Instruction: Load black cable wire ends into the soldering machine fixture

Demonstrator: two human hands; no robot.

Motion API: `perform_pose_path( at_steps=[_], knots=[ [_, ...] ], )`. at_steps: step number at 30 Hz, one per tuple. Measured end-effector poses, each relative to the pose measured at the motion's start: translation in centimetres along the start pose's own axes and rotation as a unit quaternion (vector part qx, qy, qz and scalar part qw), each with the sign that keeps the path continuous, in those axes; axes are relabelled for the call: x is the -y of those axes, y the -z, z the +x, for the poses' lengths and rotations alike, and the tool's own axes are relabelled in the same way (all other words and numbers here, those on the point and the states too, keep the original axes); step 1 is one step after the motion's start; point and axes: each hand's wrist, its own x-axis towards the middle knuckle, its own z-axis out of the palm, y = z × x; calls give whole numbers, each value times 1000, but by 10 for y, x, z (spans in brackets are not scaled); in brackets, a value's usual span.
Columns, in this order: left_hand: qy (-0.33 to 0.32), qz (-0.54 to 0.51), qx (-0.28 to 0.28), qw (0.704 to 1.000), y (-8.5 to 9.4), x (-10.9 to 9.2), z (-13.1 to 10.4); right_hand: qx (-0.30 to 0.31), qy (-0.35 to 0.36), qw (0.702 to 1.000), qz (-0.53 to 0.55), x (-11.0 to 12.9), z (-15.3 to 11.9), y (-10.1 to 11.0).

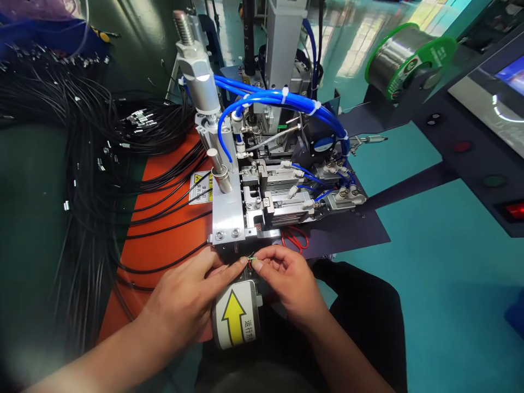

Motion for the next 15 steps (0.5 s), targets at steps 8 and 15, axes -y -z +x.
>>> perform_pose_path(
  at_steps=[8, 15],
  knots=[
    [-5, 6, -13, 1000, 2, 0, 2, 23, -29, 997, 72, -5, 0, -2],
    [-8, -17, -12, 1000, 1, 1, 1, 21, -32, 995, 89, -6, 1, -2]
  ],
)
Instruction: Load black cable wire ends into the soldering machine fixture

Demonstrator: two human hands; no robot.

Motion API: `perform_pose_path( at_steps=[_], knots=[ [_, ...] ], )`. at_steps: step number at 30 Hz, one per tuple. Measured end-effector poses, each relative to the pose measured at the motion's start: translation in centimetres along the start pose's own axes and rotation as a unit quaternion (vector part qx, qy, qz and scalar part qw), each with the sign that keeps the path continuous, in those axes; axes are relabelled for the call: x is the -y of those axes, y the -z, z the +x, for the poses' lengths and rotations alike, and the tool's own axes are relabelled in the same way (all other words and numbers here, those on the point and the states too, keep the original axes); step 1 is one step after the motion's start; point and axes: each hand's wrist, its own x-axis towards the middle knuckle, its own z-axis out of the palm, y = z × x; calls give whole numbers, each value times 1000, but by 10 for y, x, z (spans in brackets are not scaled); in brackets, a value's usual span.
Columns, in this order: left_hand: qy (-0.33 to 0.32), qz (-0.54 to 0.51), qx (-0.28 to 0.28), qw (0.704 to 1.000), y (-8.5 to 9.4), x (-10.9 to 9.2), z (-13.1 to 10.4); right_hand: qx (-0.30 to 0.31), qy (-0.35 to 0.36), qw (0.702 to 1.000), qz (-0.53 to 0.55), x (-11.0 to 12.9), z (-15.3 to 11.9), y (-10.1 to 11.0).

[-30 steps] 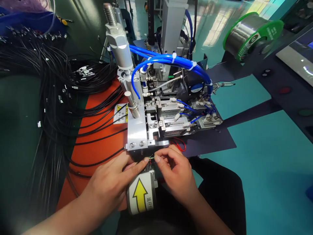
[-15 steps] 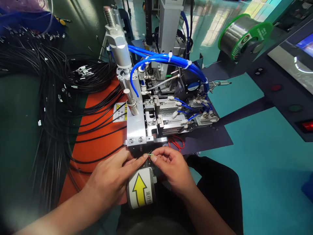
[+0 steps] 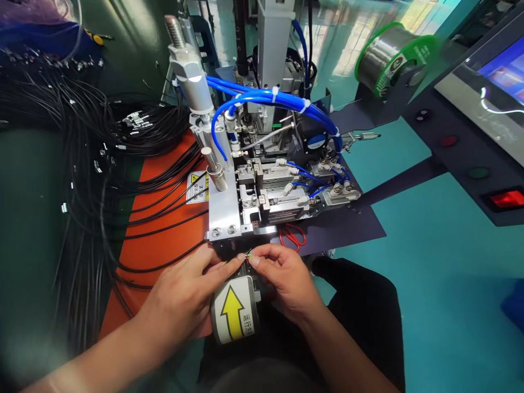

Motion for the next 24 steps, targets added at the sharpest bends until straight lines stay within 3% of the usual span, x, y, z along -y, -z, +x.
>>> perform_pose_path(
  at_steps=[7, 13, 17, 21, 24],
  knots=[
    [-13, 3, -11, 1000, 3, 1, 4, -4, 21, 1000, -14, 1, 1, -2],
    [-15, 12, -16, 1000, 5, 0, 6, -33, 75, 993, -86, -2, 1, -3],
    [-17, 14, -24, 999, 5, -1, 7, -72, 154, 963, -211, -4, 1, -4],
    [-20, 15, -32, 999, 4, -1, 7, -72, 192, 936, -284, 0, 1, -3],
    [-16, 20, -26, 999, 4, -2, 6, -80, 239, 898, -362, 10, -2, 1]
  ],
)
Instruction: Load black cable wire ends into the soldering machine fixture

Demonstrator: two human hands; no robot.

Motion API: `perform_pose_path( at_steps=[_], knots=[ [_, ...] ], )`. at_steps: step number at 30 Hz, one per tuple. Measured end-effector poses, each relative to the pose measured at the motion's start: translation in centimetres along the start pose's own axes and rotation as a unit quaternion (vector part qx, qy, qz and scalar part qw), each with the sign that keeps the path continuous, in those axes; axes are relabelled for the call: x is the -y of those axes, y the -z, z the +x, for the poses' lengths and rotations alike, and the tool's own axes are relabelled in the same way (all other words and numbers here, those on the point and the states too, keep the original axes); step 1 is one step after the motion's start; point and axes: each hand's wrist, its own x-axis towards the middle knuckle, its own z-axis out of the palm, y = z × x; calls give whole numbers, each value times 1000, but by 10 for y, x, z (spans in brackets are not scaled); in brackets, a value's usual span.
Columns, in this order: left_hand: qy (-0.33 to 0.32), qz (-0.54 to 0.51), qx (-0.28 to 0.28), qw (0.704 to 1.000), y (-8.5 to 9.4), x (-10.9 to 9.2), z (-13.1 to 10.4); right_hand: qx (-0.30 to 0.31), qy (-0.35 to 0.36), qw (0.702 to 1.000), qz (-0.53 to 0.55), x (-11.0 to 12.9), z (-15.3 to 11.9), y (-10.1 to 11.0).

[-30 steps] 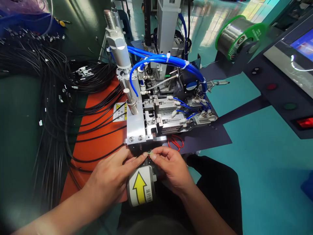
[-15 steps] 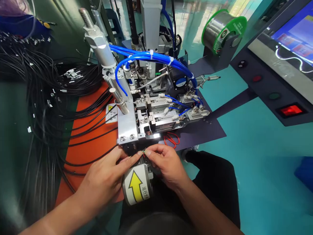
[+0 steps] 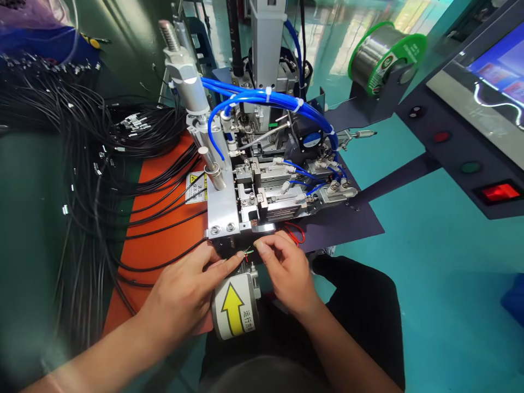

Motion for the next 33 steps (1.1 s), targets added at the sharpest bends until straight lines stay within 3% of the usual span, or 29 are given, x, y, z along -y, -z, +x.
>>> perform_pose_path(
  at_steps=[5, 11, 19, 25, 27, 33],
  knots=[
    [5, 10, 5, 1000, 1, -1, 0, 45, 91, 988, -116, 7, 5, 16],
    [7, 14, 3, 1000, 0, -1, 1, 66, 131, 979, -144, 9, 5, 15],
    [15, 10, 17, 1000, -2, 0, -1, 74, 26, 995, -63, 7, 1, 12],
    [14, 1, 19, 1000, -1, 0, -1, 80, -64, 993, 62, 2, 1, 5],
    [14, 1, 18, 1000, -1, 0, -1, 77, -47, 995, 35, 3, 1, 5],
    [5, 15, 3, 1000, 1, -2, 1, 85, 98, 981, -142, 15, 5, 18]
  ],
)
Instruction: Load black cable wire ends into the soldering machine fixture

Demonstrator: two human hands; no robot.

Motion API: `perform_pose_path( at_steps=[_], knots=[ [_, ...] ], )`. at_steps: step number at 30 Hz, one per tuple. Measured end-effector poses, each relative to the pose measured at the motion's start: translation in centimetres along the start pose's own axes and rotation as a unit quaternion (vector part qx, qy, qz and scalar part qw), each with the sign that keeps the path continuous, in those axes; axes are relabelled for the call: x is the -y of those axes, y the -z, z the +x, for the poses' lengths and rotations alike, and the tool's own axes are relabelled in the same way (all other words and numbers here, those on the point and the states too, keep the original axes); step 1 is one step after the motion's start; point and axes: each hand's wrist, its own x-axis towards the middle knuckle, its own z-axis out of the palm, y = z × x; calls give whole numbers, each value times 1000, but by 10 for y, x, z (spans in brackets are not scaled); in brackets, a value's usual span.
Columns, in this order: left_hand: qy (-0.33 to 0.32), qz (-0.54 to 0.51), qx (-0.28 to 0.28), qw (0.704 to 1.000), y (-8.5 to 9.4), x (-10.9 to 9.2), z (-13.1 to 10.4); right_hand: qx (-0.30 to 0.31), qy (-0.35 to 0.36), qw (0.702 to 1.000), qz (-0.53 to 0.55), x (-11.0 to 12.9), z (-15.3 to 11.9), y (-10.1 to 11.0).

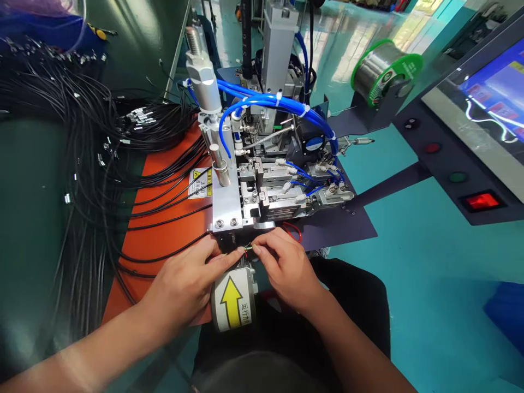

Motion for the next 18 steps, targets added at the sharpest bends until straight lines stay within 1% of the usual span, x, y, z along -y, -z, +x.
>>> perform_pose_path(
  at_steps=[3, 7, 10, 18],
  knots=[
    [0, 12, 0, 1000, 0, 0, 0, 5, 31, 999, -40, 0, 2, 3],
    [-3, 17, -8, 1000, -1, 1, 0, 2, 52, 997, -65, -2, 2, 1],
    [-4, 21, -17, 1000, -1, 0, 1, 6, 55, 995, -81, -2, 2, 0],
    [-5, 26, -17, 1000, -1, 1, -1, 20, 68, 991, -111, -6, 4, 0]
  ],
)
